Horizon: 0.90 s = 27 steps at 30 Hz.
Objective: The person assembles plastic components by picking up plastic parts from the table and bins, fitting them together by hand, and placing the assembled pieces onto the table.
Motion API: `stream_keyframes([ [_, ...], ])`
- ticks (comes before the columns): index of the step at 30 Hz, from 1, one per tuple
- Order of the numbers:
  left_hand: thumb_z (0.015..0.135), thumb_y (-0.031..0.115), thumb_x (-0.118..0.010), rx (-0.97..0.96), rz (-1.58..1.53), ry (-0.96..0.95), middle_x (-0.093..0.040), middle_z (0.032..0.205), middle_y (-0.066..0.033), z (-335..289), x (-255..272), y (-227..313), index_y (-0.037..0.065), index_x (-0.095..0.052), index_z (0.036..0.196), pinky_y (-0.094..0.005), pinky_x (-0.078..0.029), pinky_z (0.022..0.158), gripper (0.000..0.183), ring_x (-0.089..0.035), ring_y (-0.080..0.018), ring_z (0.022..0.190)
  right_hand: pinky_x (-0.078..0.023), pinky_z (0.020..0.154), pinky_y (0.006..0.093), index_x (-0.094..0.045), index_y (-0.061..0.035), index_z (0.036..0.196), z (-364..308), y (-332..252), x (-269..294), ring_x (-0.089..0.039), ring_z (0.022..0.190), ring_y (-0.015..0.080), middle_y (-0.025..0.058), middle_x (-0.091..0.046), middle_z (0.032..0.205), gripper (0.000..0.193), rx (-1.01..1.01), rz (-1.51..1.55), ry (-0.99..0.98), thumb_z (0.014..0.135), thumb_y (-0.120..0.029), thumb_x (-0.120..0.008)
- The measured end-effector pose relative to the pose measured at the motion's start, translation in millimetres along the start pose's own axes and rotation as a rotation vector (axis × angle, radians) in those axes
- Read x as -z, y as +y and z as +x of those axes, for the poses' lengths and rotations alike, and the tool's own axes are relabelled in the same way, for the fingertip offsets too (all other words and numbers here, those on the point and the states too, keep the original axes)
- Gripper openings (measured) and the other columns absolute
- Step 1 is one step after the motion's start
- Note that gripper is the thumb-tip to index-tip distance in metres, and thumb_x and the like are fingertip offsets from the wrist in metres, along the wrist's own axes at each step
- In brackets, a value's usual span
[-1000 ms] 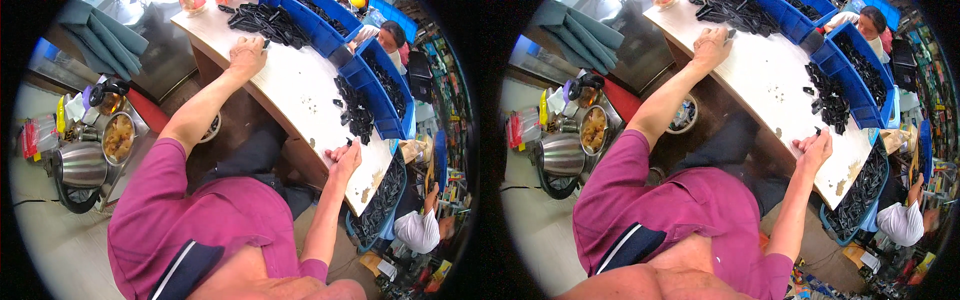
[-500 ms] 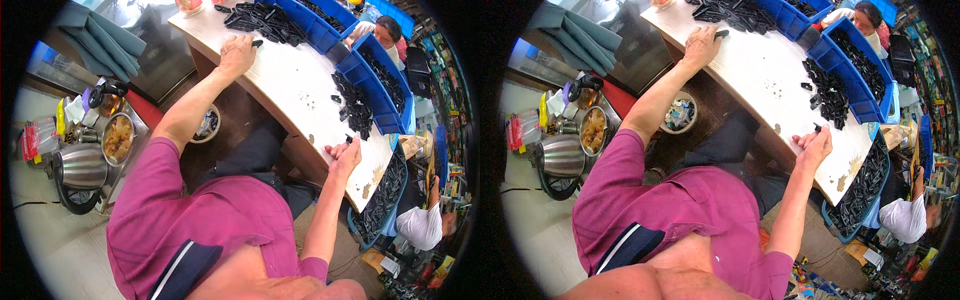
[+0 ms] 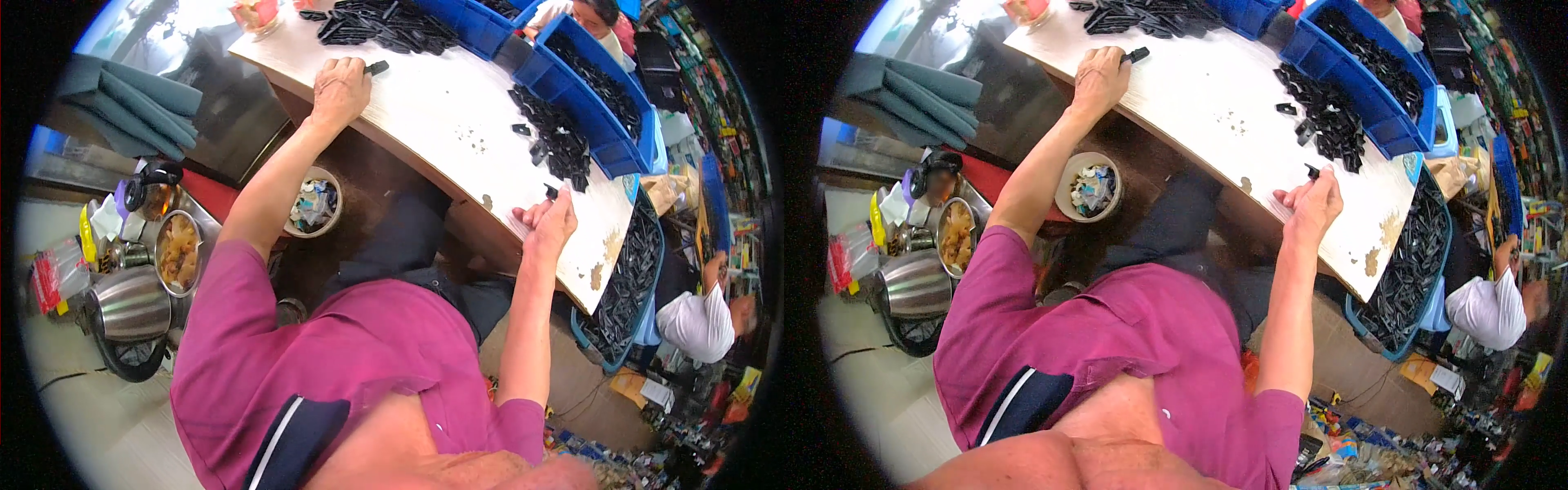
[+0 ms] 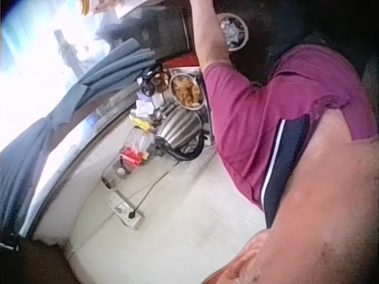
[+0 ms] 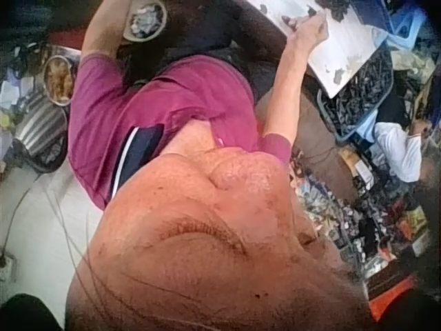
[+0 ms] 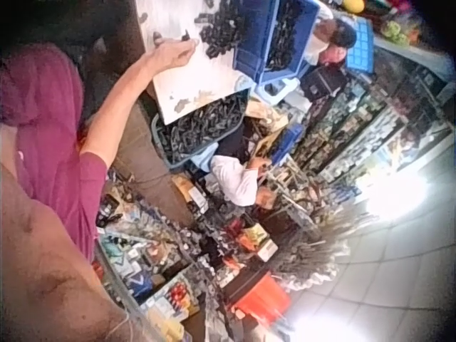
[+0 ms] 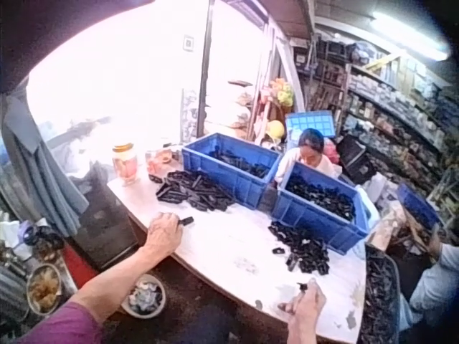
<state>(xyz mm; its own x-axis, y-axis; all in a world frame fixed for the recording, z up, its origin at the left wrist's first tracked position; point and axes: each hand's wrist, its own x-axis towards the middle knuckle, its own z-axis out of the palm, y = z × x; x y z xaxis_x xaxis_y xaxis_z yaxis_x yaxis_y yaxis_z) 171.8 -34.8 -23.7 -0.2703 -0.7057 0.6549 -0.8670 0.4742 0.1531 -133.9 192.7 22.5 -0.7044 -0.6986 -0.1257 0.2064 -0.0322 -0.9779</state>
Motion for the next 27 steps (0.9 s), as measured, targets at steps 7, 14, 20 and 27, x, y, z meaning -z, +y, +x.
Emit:
stream_keyframes([
  [7, 0.093, 0.022, -0.059, 0.243, -0.819, -0.306, -0.065, 0.08, -0.021, -22.4, 35.6, 127.6, 0.003, -0.058, 0.102, -0.045, -0.051, 0.069, 0.021, -0.066, -0.0378, 0.074, -0.053, 0.046, 0.0389, -0.044, -0.0094, 0.071, -0.7, -0.1, -2.2, -0.037, 0.04, 0.0133, 0.0003, -0.034, 0.046, 0.039, -0.021, 0.021, 0.072, 0.101, -0.035, -0.046],
  [14, 0.095, 0.02, -0.057, 0.071, -1.357, -0.499, -0.063, 0.081, -0.0175, -48.6, 34.7, 225.3, -0.002, -0.059, 0.1, -0.0364, -0.049, 0.072, 0.023, -0.062, -0.0252, 0.076, -0.051, 0.042, 0.0341, -0.049, -0.0077, 0.077, -9.2, 0.7, -8.1, -0.037, 0.04, 0.0122, -0.0011, -0.037, 0.049, 0.038, -0.028, 0.106, 0.109, 0.101, -0.037, -0.044],
  [20, 0.096, 0.02, -0.056, 0.148, -1.394, -0.571, -0.062, 0.078, -0.0109, -43.4, 26.5, 232.9, -0.003, -0.061, 0.097, -0.0321, -0.048, 0.07, 0.024, -0.057, -0.0152, 0.075, -0.049, 0.04, 0.0294, -0.055, -0.0036, 0.085, -11.0, -0.7, -7.4, -0.045, 0.041, 0.0123, 0.0016, -0.045, 0.055, 0.037, 0.025, -0.041, 0.103, 0.101, -0.035, -0.045],
  [27, 0.094, 0.023, -0.057, 0.267, -1.388, -0.445, -0.065, 0.076, -0.0193, -48.6, 24.5, 248.6, -0.002, -0.062, 0.092, -0.0375, -0.049, 0.064, 0.026, -0.064, -0.027, 0.068, -0.042, 0.039, 0.0277, -0.053, -0.004, 0.082, -13.5, 1.7, -6.9, -0.044, 0.041, 0.0119, 0.0029, -0.049, 0.057, 0.034, 0.102, -0.041, 0.122, 0.101, -0.032, -0.048],
])
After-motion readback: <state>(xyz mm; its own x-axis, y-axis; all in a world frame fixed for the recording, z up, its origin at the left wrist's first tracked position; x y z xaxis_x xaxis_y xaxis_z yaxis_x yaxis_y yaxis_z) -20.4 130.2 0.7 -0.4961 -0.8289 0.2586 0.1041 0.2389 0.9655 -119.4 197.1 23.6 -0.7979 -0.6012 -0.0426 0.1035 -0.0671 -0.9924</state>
